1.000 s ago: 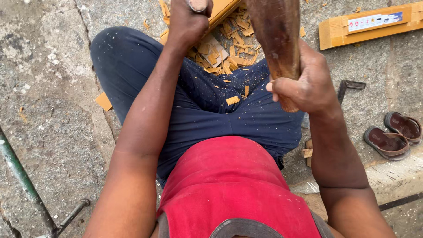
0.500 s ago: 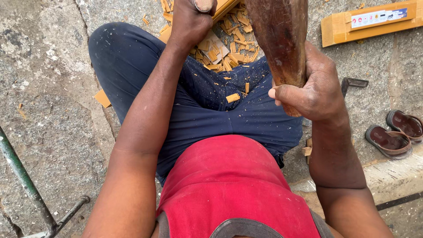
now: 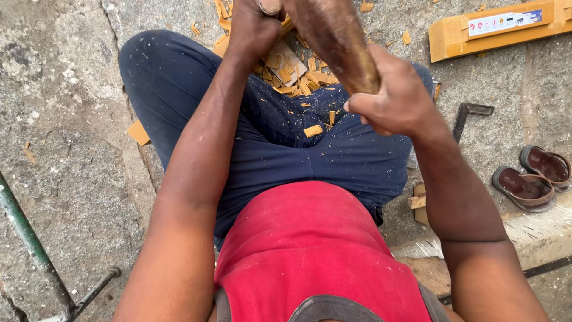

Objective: The person carves out sections of a wooden beam using a chisel and a wooden mallet, clearing shavings and repositioning the wood several times.

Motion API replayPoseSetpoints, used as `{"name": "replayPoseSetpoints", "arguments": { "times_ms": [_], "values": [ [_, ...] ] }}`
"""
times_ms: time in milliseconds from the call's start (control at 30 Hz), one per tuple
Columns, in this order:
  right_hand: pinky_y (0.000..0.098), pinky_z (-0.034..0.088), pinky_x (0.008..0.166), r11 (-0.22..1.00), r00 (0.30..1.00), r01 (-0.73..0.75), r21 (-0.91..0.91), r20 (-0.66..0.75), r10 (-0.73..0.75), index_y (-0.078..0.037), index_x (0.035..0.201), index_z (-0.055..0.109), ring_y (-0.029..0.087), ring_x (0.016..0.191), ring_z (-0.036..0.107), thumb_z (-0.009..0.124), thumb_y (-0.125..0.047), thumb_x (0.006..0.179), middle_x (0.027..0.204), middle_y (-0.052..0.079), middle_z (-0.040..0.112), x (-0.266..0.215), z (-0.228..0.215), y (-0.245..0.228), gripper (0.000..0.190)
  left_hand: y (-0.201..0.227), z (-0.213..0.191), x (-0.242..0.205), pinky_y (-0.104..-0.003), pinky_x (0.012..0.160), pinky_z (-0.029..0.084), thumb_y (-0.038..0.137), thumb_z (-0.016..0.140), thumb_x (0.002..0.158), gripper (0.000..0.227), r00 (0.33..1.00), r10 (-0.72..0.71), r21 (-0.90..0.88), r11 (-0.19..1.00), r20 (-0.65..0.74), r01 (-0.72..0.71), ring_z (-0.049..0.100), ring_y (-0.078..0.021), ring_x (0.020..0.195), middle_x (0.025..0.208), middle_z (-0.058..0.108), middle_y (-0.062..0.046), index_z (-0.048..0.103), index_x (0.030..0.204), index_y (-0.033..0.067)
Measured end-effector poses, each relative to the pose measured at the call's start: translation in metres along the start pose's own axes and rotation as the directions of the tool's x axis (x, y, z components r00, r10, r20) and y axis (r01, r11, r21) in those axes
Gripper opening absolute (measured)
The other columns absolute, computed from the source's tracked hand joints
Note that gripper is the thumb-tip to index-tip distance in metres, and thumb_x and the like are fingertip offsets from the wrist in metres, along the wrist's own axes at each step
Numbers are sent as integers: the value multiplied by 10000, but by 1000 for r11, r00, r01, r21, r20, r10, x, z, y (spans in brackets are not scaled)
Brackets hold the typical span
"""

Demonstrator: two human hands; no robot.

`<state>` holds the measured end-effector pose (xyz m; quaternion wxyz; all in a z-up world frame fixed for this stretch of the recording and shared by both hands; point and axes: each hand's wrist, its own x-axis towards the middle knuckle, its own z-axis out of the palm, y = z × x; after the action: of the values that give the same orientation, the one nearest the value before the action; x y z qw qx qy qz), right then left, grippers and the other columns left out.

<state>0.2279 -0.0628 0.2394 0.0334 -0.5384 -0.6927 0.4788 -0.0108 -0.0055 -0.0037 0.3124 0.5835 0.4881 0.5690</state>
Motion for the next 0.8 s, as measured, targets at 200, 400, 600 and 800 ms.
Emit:
{"name": "replayPoseSetpoints", "arguments": {
  "times_ms": [200, 400, 600, 800],
  "values": [
    [447, 559, 715, 928, 940, 284, -242, -123, -319, 12, 1241, 498, 286, 792, 677, 700, -144, 802, 914, 166, 666, 13, 10, 2, 508, -19, -5, 1, -375, 645, 514, -173, 515, 751, 236, 985, -159, 56, 986, 66, 156, 678, -261, 770, 792, 689, -141, 661, 847, -15],
    [426, 566, 680, 884, 918, 360, -298, -57, -393, -2, 1249, 559, 274, 770, 687, 785, -127, 757, 905, 158, 695, 39, 35, 36, 555, -23, 8, -10, -399, 911, 558, -29, 817, 869, 339, 997, -67, -114, 992, -38, 63, 697, -238, 1044, 1086, 725, -144, 640, 1158, -39],
    [282, 574, 497, 986, 985, 163, 43, -65, -160, -15, 1299, 551, 120, 603, 670, 731, -18, 815, 803, 78, 653, 8, -3, 27, 516, 25, -7, 10, -351, 716, 571, -108, 673, 700, 222, 972, -233, -88, 968, 37, 236, 694, -181, 793, 819, 669, -66, 639, 873, 27],
    [298, 558, 546, 978, 982, 128, 167, -163, -100, 29, 1301, 542, 150, 625, 637, 710, 26, 816, 880, 78, 646, 0, -19, 95, 513, 89, -42, -11, -315, 754, 568, -96, 702, 751, 234, 999, -5, -60, 998, -32, 3, 693, -144, 845, 867, 671, -47, 616, 912, 50]
  ]
}}
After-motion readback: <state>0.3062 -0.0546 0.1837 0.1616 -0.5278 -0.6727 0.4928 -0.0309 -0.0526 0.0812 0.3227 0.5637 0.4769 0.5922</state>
